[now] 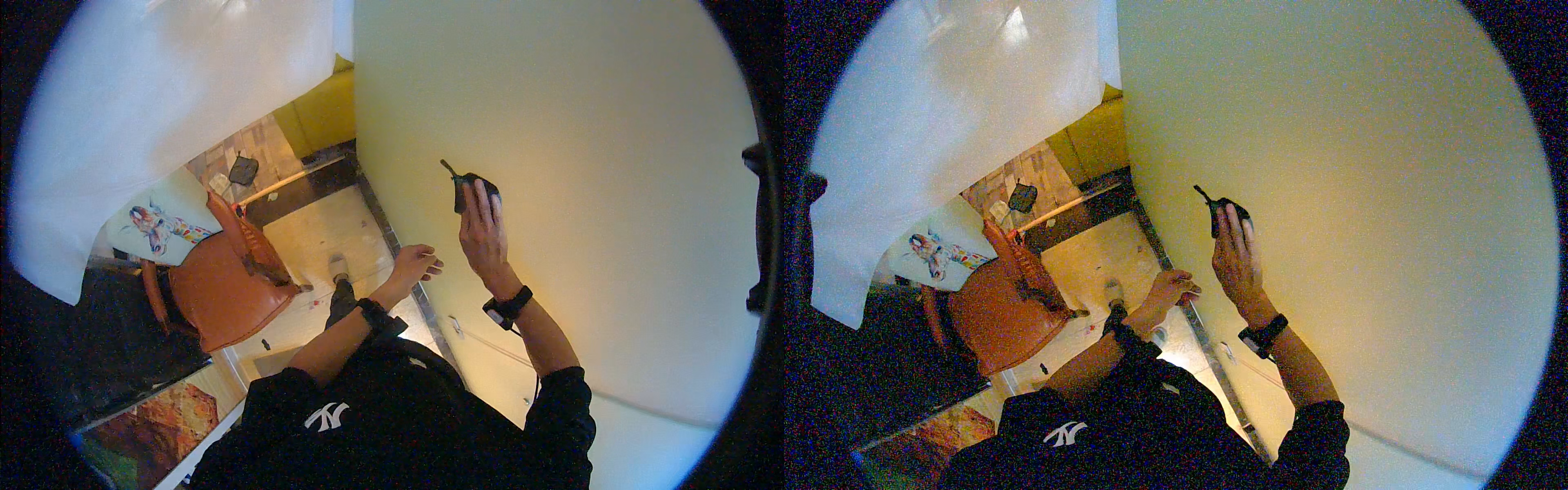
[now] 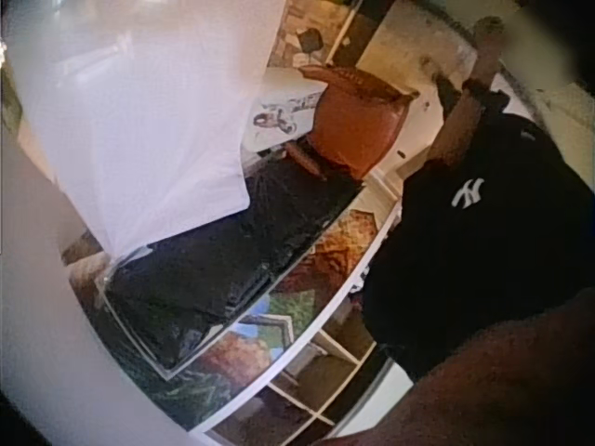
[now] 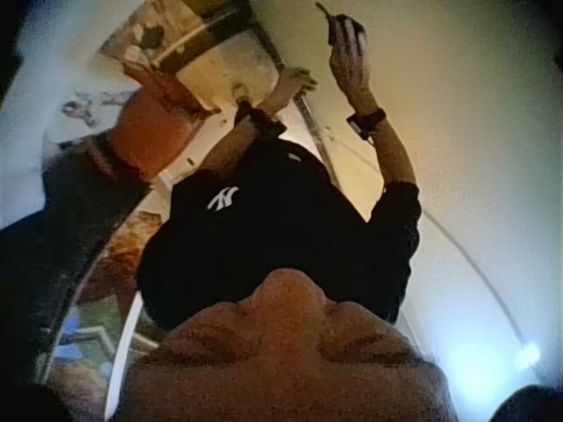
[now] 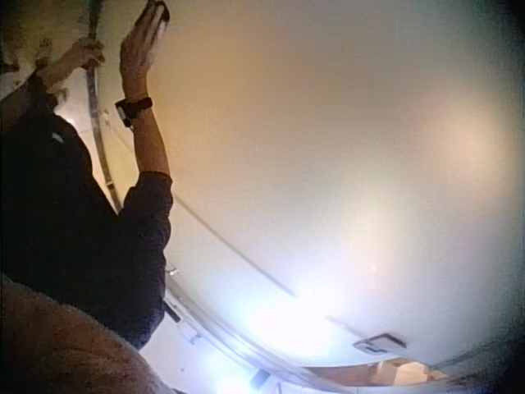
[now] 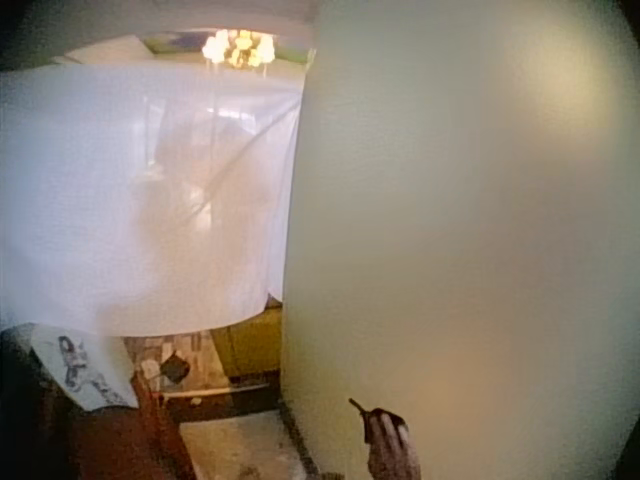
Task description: The person sands a wall surface using a sanding block, moving it in circular and linear motions across the wall. They switch between a dark and a yellow sanding block during the process.
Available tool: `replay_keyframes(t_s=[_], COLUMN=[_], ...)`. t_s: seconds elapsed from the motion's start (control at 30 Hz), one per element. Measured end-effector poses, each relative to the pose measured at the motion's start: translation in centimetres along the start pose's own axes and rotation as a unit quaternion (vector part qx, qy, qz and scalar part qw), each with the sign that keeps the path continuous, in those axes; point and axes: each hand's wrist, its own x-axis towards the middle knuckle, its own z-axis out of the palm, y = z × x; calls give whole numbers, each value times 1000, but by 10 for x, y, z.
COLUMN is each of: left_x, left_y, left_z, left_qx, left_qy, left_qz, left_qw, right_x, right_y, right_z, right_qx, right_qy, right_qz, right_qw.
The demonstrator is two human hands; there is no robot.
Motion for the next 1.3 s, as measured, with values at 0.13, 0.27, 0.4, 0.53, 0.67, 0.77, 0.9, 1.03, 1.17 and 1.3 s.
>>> replay_keyframes(t_s=[0.13, 0.27, 0.4, 0.53, 0.67, 0.77, 0.9, 1.03, 1.17, 1.3], left_x=[14, 30, 40, 38, 41, 47, 57, 69, 79, 80], left_y=[4, 23, 47, 69, 77, 77, 80, 84, 88, 96], left_z=[-1, -19, -45, -89, -112, -113, -103, -92, -81, -84], left_qx=[-9, -25, -64, -72, -104, -98, -89, -91, -78, -64], left_qy=[-23, -47, 31, 90, 125, 104, 71, 68, 37, 43], left_qz=[6, 21, 3, -2, -6, -16, -20, -11, -6, 5], left_qw=[1000, 998, 997, 993, 987, 990, 993, 993, 996, 997], right_x=[31, 76, 78, 21, -71, -77, 29, 119, 100, 17], right_y=[4, 1, -22, -54, -74, -70, -59, -33, -27, -42], right_z=[-1, 31, 115, 206, 225, 212, 179, 139, 140, 156], right_qx=[8, -100, -169, -55, -65, -47, -97, -185, -139, -106], right_qy=[-12, -73, -131, -154, -234, -257, -277, -169, -187, -169], right_qz=[13, -27, -91, -92, -142, -150, -131, -108, -113, -150], right_qw=[1000, 992, 973, 982, 960, 954, 947, 962, 966, 968])
